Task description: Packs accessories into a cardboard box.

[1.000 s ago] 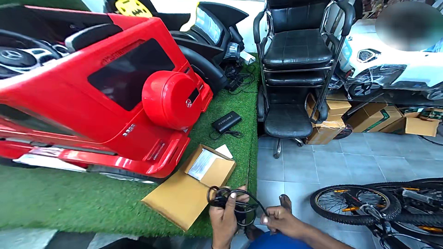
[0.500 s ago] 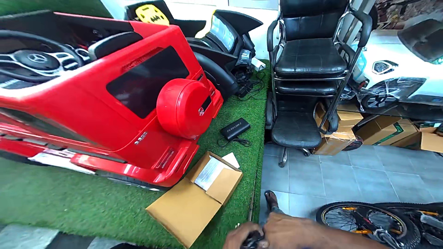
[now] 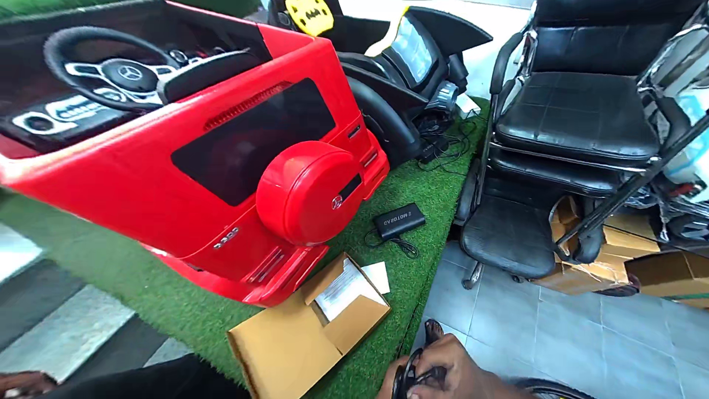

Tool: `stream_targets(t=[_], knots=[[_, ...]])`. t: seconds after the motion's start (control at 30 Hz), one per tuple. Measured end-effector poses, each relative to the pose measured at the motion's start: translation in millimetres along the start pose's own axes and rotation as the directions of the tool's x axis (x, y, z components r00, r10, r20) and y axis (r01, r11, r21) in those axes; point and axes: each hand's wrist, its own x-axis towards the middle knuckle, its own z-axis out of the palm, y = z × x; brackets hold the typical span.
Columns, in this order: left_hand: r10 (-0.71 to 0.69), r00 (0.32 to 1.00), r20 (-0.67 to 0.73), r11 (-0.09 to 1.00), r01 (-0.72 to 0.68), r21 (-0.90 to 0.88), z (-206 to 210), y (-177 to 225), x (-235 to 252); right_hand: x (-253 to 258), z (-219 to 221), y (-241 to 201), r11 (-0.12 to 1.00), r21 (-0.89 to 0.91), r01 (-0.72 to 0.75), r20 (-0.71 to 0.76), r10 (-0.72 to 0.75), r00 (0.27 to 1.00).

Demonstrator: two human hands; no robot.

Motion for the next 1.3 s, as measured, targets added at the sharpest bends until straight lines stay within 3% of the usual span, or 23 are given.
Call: stream_targets(t=[0.07,0.17,0.3,0.37,0.5,0.53,0.63,0.77,0.93,1.0,1.13,1.2,1.3], knots=[[-0.012,0.997,-0.083,1.000,0.014,0.018,7,-5,0,7,-7,2,0.995,0.012,-0.099,0.136,0.097,0.986],[0.000,0.990,-0.141,0.995,-0.015,-0.103,8,-13,2,24,-12,12,0.983,-0.077,-0.169,0.307,0.185,0.933],[-0.020,0.967,-0.253,0.972,-0.041,-0.230,1,-16,-3,36,-1,18,0.961,-0.189,-0.202,0.384,0.262,0.886],[-0.094,0.918,-0.386,0.956,-0.025,-0.292,-7,-21,-1,38,10,28,0.946,-0.181,-0.268,0.343,0.317,0.884],[-0.241,0.722,-0.649,0.955,0.057,-0.292,-19,-32,2,45,40,32,0.834,-0.225,-0.503,0.270,0.550,0.790],[-0.258,0.701,-0.665,0.952,0.066,-0.299,-22,-33,2,46,45,32,0.828,-0.281,-0.485,0.232,0.550,0.803],[-0.325,0.682,-0.655,0.937,0.139,-0.320,-33,-31,1,38,53,43,0.846,-0.446,-0.292,0.085,0.365,0.927],[-0.415,0.722,-0.553,0.887,0.185,-0.424,-40,-31,-4,32,49,55,0.897,-0.374,-0.234,0.225,0.333,0.916],[-0.391,0.866,-0.310,0.848,0.209,-0.488,-48,-31,-5,22,52,72,0.933,-0.307,-0.187,0.392,0.303,0.869],[-0.421,0.862,-0.283,0.840,0.253,-0.480,-49,-35,-2,20,48,78,0.943,-0.285,-0.173,0.456,0.292,0.841],[-0.449,0.796,-0.407,0.891,0.361,-0.276,-47,-52,2,21,34,82,0.952,-0.282,-0.120,0.592,0.270,0.759],[-0.372,0.808,-0.456,0.924,0.368,-0.103,-50,-54,4,41,15,82,0.923,-0.366,-0.117,0.556,0.318,0.768],[-0.306,0.838,-0.452,0.898,0.412,0.156,-62,-52,1,87,-31,106,0.742,-0.640,-0.199,0.262,0.454,0.852]])
